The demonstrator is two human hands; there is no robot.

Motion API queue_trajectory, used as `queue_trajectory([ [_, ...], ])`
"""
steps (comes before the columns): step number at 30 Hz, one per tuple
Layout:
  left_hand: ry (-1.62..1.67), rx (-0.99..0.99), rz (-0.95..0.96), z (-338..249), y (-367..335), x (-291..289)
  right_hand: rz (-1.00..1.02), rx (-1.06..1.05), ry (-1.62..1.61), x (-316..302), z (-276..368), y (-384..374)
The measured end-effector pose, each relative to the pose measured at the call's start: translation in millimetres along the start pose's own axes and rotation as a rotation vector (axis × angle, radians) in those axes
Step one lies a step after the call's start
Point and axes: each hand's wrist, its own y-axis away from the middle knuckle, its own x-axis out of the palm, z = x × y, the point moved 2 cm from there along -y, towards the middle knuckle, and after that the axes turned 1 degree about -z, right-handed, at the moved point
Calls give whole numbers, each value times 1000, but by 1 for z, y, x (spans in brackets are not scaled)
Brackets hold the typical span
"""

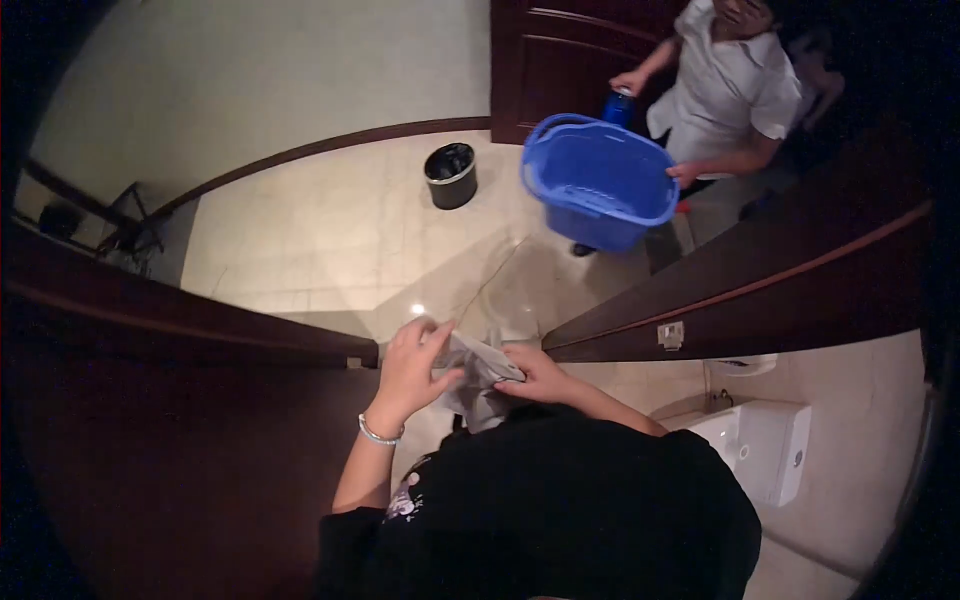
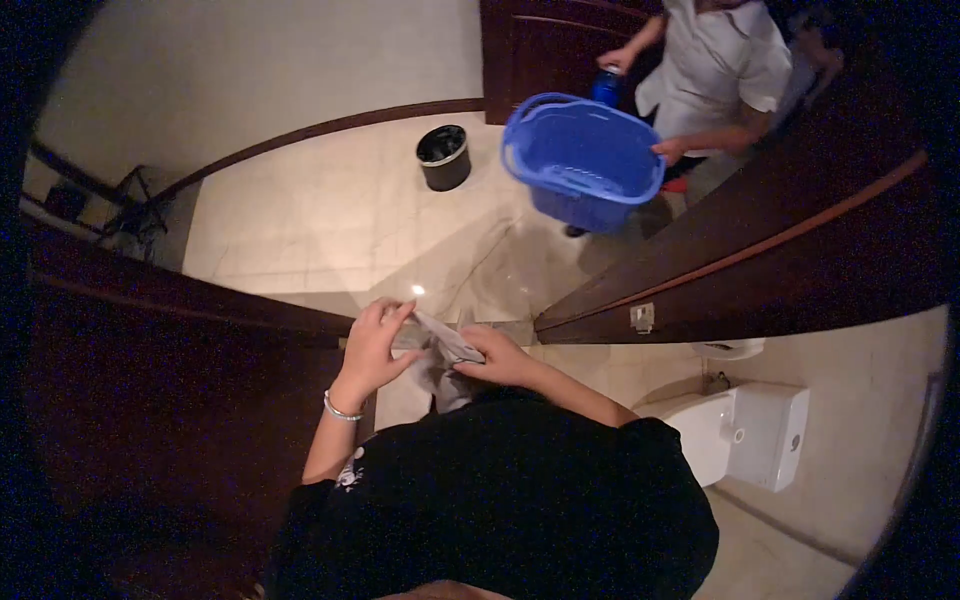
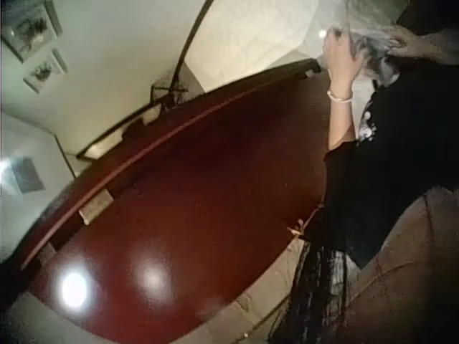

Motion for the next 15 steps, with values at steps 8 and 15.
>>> queue_trajectory([
  [8,658,2,492,35,-64,67,-102,278,-452,-20,-10,-36],
  [15,1399,-477,488,100,-123,53,-340,1109,103,13,-90,100],
])
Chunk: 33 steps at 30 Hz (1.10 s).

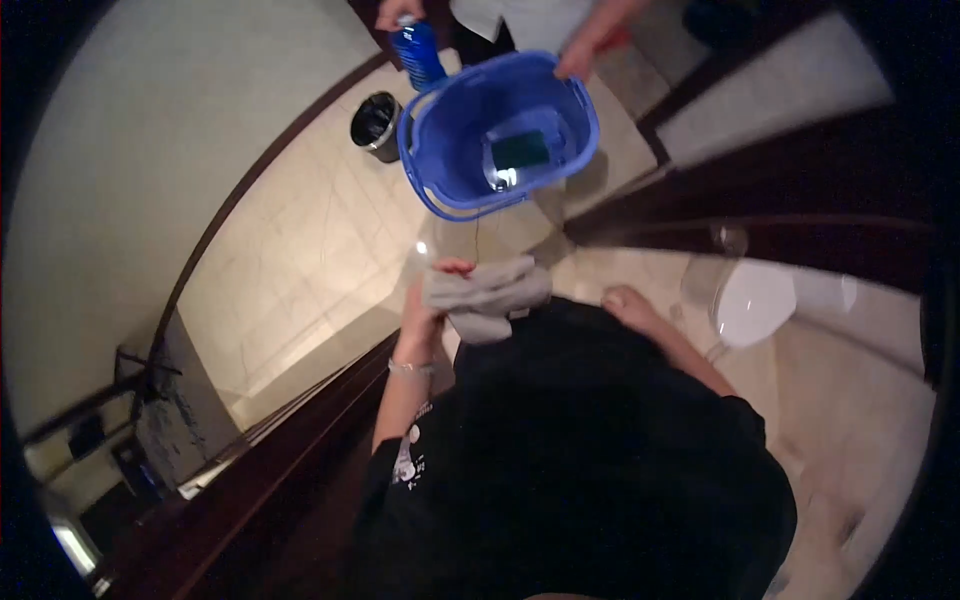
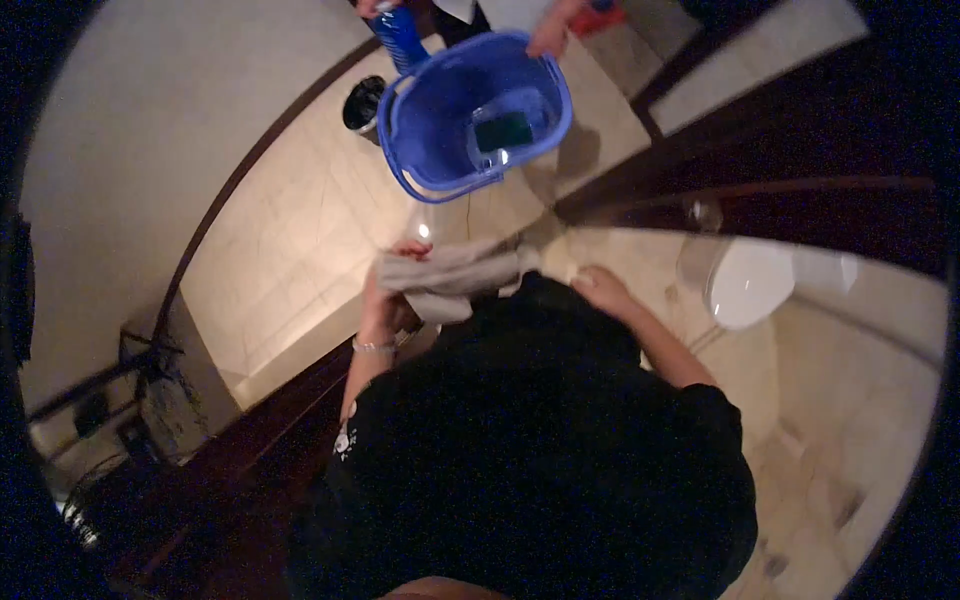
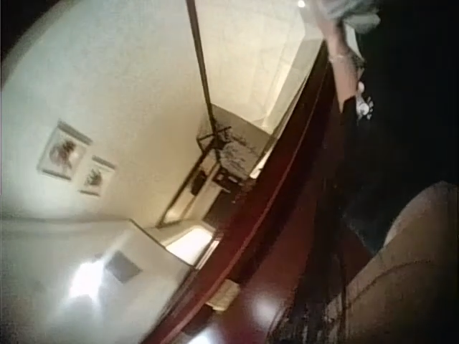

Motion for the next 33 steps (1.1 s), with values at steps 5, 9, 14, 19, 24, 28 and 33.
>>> queue_trajectory([
  [5,34,-117,580,-47,-47,-13,276,495,-271,-31,45,67],
  [9,-161,-355,708,-56,-70,9,76,460,-390,-5,47,107],
  [14,-303,-341,764,-65,-92,35,51,661,-422,1,79,136],
  [19,-352,-370,834,-66,-116,33,108,642,-715,46,46,149],
  [24,-296,-401,787,-83,-129,21,325,425,-319,8,56,118],
  [28,-322,-450,647,-80,-91,-10,482,496,-89,-25,105,93],
  [33,-378,-400,732,-77,-94,-13,418,482,-285,-1,76,45],
])
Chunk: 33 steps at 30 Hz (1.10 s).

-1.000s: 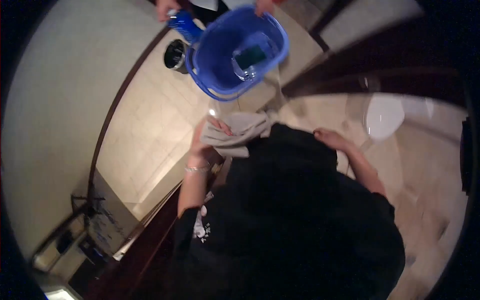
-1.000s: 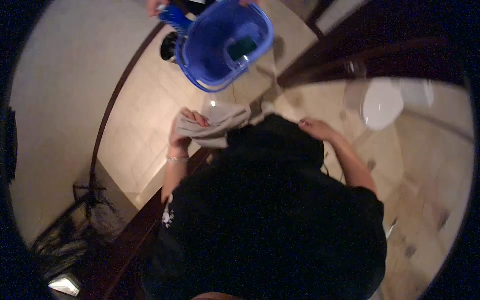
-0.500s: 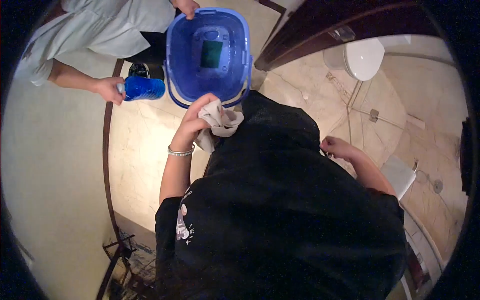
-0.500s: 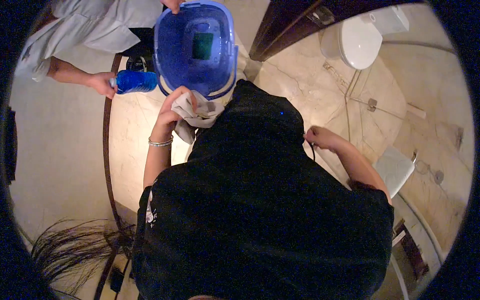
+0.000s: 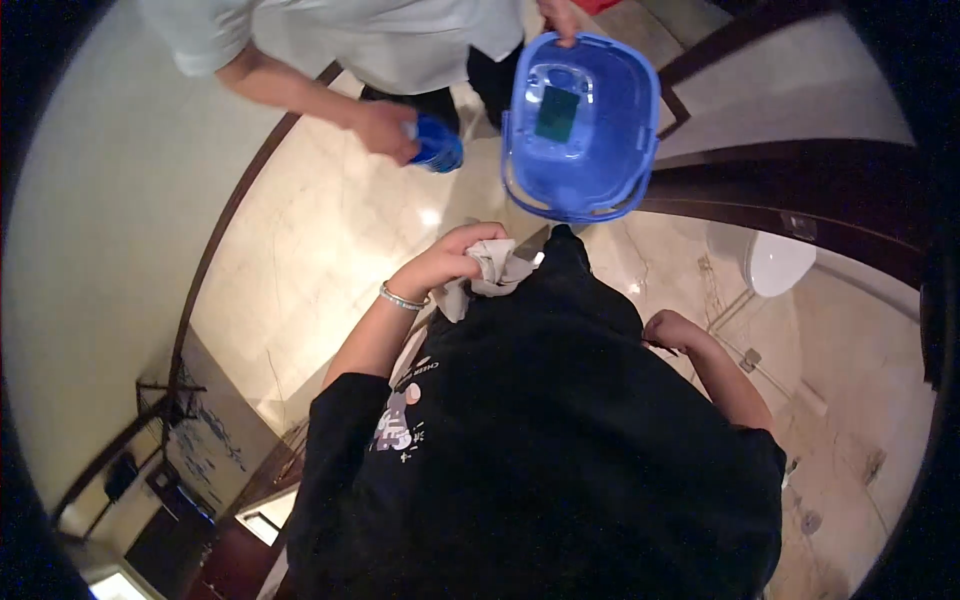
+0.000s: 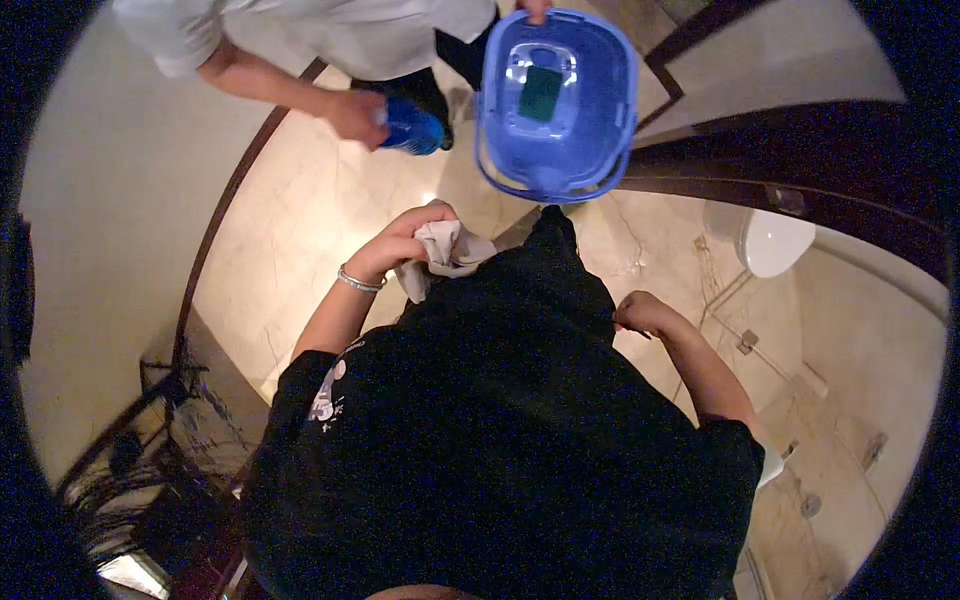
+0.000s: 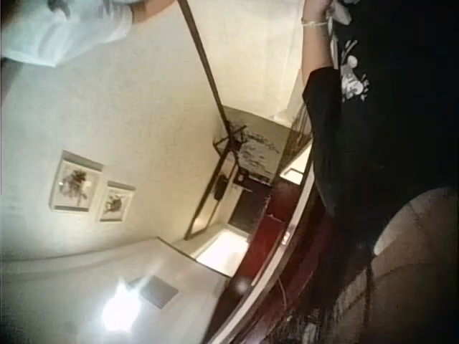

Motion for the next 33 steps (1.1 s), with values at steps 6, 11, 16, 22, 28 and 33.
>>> queue_trajectory([
  [6,-287,32,-50,24,-4,-17,16,-11,-422,-58,-15,-77],
  [11,-116,-156,-108,61,-33,-21,-39,-411,-121,-51,85,-138],
  [16,-16,-247,-202,106,-117,-9,-224,-685,65,-72,97,-171],
  [22,-773,316,-39,179,-262,73,-577,-810,432,-152,-79,-171],
  [28,-1022,125,225,224,-330,139,-221,-832,283,-174,-159,-162],
  [33,-1065,239,319,272,-358,200,-509,-617,373,-180,-279,-183],
])
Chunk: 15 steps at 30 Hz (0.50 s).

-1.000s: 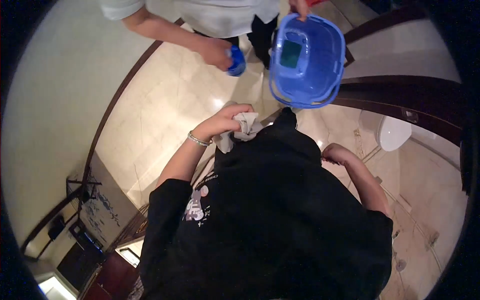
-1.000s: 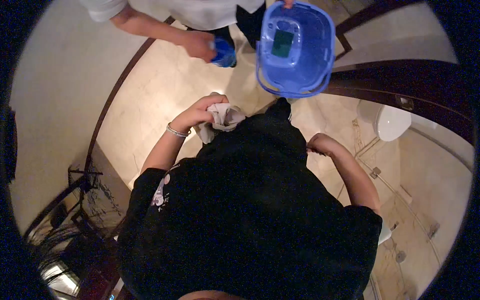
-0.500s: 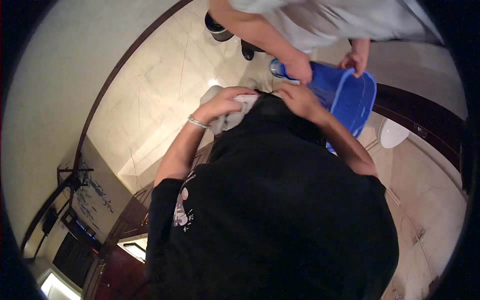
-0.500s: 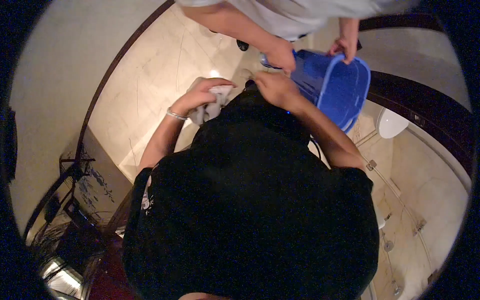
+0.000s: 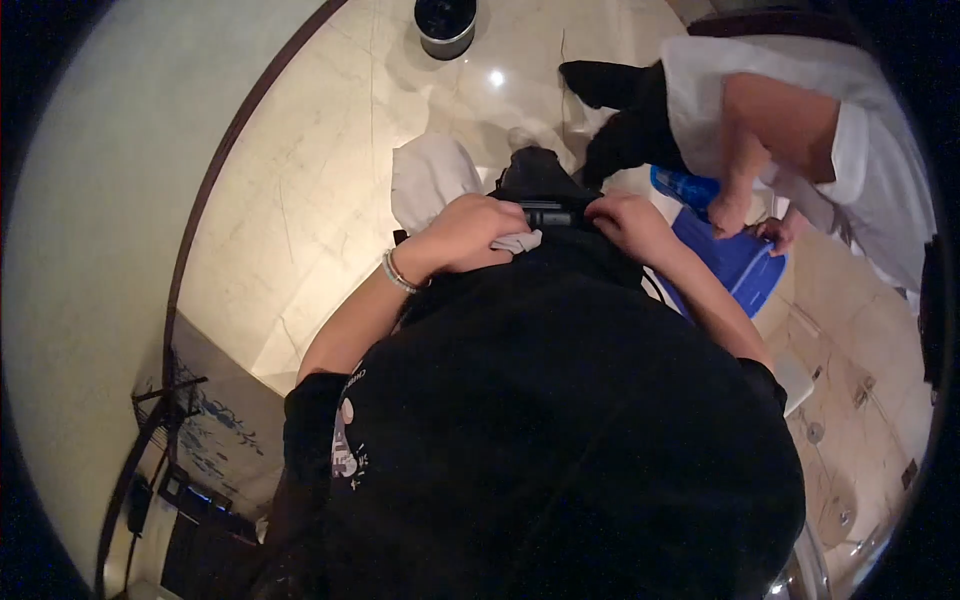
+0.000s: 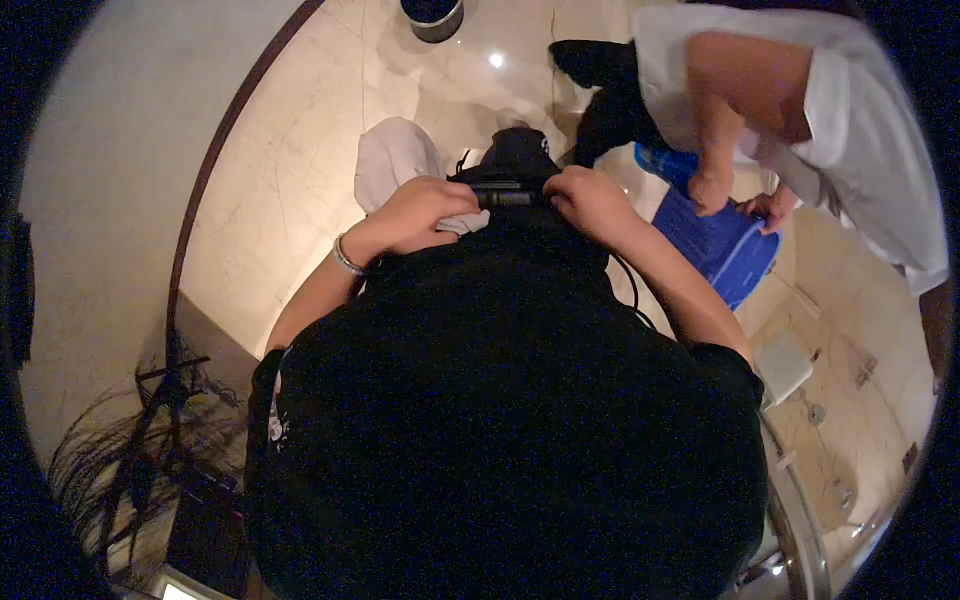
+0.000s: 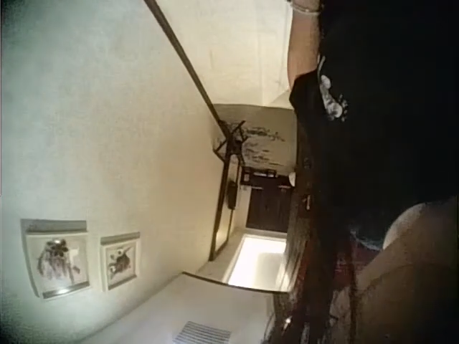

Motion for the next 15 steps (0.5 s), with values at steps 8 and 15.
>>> queue_trajectory([
  [8,-22,58,70,-39,-145,105,-79,-123,267,-12,-132,77],
  [15,24,70,-10,-53,-352,251,130,-95,231,-26,-365,164],
])
